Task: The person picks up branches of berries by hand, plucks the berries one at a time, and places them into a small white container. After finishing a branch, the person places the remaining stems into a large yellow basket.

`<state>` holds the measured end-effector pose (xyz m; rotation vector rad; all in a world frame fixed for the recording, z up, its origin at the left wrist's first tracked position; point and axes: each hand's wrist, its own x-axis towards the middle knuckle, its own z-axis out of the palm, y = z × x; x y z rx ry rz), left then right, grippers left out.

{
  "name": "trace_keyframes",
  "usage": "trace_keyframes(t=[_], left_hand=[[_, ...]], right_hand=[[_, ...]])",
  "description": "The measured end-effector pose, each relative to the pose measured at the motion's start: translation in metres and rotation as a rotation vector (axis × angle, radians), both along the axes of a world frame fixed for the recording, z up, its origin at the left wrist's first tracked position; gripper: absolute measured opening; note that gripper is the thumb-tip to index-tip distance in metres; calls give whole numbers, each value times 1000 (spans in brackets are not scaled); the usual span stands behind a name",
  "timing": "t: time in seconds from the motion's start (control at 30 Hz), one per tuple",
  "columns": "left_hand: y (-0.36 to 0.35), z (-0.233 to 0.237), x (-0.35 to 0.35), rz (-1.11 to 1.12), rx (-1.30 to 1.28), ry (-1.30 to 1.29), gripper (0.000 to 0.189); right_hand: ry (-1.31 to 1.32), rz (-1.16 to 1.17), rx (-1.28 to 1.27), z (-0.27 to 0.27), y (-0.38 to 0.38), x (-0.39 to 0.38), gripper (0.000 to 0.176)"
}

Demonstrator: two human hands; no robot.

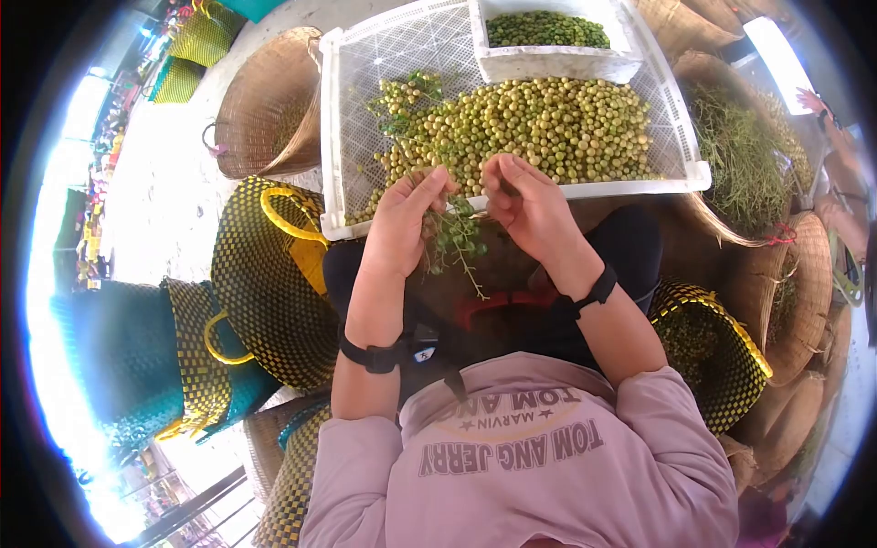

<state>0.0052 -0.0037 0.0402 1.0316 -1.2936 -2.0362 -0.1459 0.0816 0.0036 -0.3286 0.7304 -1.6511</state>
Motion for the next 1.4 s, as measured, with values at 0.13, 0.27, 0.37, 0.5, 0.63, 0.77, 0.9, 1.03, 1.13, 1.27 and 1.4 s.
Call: trace_keyframes(t=[0.13, 0.27, 0.37, 0.5, 0.63, 0.77, 0.9, 1.03, 1.13, 1.27, 1.4], left_hand=[[-3, 2, 5, -46, 53, 31, 19], [0, -5, 0, -22, -207, -138, 22], [2, -4, -1, -52, -359, -246, 22], [3, 2, 2, -197, -497, -363, 22], [0, -6, 3, -98, -505, -262, 24], [-4, -4, 8, -62, -299, -320, 26], [-4, -14, 3, 7, -402, -267, 28], [3, -4, 2, -57, -502, -413, 28], [0, -7, 5, -152, -611, -451, 29], [1, -10, 4, -4, -428, -374, 29], [6, -8, -2, 12, -442, -409, 31]], right_hand=[[-85, 147, 48, -3, 7, -8, 17], [354, 221, 80, 2, 10, 2, 21], [660, 134, 2, -1, 5, 9, 23], [508, 106, 94, 0, 4, 7, 27], [314, 199, 127, -3, 7, -4, 28], [155, 277, 140, 5, 7, -5, 29], [159, 300, 181, 5, 10, 4, 27], [185, 272, 187, 0, 11, 7, 25], [83, 223, 124, -15, 10, 1, 24], [-27, 198, 122, -13, 11, 0, 23], [72, 313, 12, -17, 8, 8, 19]])
